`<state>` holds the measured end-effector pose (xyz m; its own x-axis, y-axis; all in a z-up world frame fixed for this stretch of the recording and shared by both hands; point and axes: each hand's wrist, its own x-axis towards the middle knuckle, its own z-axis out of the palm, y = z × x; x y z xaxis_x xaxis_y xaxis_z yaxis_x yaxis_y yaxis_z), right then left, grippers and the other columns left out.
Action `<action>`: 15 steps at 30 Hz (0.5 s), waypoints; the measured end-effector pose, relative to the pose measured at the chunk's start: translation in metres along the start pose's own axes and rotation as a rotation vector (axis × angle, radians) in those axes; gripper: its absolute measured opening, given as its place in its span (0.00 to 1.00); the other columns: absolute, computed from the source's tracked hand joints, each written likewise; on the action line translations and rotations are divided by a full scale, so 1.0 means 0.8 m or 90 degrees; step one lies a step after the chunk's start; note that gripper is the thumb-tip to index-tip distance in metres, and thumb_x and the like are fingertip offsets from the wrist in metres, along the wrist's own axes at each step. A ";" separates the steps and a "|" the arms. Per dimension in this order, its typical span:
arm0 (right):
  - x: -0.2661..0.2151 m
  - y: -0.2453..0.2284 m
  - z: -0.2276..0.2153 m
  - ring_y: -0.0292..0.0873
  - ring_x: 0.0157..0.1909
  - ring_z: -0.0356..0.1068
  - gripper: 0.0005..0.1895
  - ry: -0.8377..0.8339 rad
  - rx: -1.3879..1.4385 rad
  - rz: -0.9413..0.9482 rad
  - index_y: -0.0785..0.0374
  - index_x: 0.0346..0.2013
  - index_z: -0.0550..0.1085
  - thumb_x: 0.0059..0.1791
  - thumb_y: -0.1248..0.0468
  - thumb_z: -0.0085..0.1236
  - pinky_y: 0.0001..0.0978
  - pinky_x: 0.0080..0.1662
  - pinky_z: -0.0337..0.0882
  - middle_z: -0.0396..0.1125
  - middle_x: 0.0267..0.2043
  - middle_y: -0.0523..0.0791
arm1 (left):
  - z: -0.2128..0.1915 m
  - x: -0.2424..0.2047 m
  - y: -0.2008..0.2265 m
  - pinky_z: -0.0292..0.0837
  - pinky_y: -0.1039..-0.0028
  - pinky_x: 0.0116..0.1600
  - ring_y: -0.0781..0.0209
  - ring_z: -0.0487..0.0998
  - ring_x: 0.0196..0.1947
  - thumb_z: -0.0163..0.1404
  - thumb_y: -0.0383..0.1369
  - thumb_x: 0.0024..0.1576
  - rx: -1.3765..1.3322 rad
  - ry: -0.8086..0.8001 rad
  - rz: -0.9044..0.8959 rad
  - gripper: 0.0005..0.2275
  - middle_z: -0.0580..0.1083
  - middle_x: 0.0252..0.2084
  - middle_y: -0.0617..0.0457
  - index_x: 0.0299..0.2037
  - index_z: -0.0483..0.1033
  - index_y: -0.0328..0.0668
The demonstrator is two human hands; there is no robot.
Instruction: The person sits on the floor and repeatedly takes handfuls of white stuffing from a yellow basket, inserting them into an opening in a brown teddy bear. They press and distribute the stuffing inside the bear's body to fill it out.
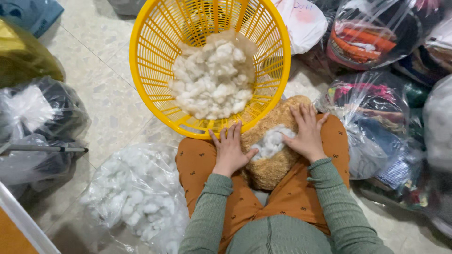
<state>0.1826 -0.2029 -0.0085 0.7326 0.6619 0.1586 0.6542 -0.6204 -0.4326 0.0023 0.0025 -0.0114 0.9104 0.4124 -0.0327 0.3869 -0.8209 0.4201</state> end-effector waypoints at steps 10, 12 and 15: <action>0.021 0.040 0.041 0.56 0.85 0.37 0.37 -0.015 -0.163 0.033 0.50 0.59 0.72 0.36 0.54 0.70 0.69 0.73 0.15 0.56 0.77 0.45 | -0.001 -0.005 -0.001 0.15 0.28 0.71 0.36 0.55 0.70 0.55 0.61 0.47 -0.009 0.011 0.010 0.49 0.60 0.70 0.43 0.74 0.50 0.40; 0.023 0.045 0.044 0.53 0.85 0.41 0.35 -0.005 -0.137 0.015 0.49 0.60 0.72 0.38 0.55 0.68 0.70 0.75 0.15 0.57 0.78 0.42 | -0.002 -0.004 -0.001 0.15 0.28 0.70 0.36 0.55 0.70 0.55 0.61 0.48 -0.016 0.024 0.015 0.49 0.61 0.70 0.43 0.74 0.51 0.40; 0.011 0.041 0.035 0.51 0.84 0.44 0.36 -0.002 -0.059 -0.039 0.46 0.66 0.71 0.41 0.54 0.62 0.72 0.75 0.14 0.56 0.80 0.41 | -0.003 -0.005 0.003 0.16 0.28 0.71 0.37 0.55 0.70 0.56 0.60 0.47 -0.017 0.023 0.009 0.49 0.61 0.69 0.43 0.74 0.51 0.40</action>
<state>0.2053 -0.2060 -0.0462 0.6907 0.7006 0.1793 0.7119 -0.6151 -0.3388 -0.0010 0.0000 -0.0084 0.9097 0.4152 0.0055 0.3699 -0.8162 0.4437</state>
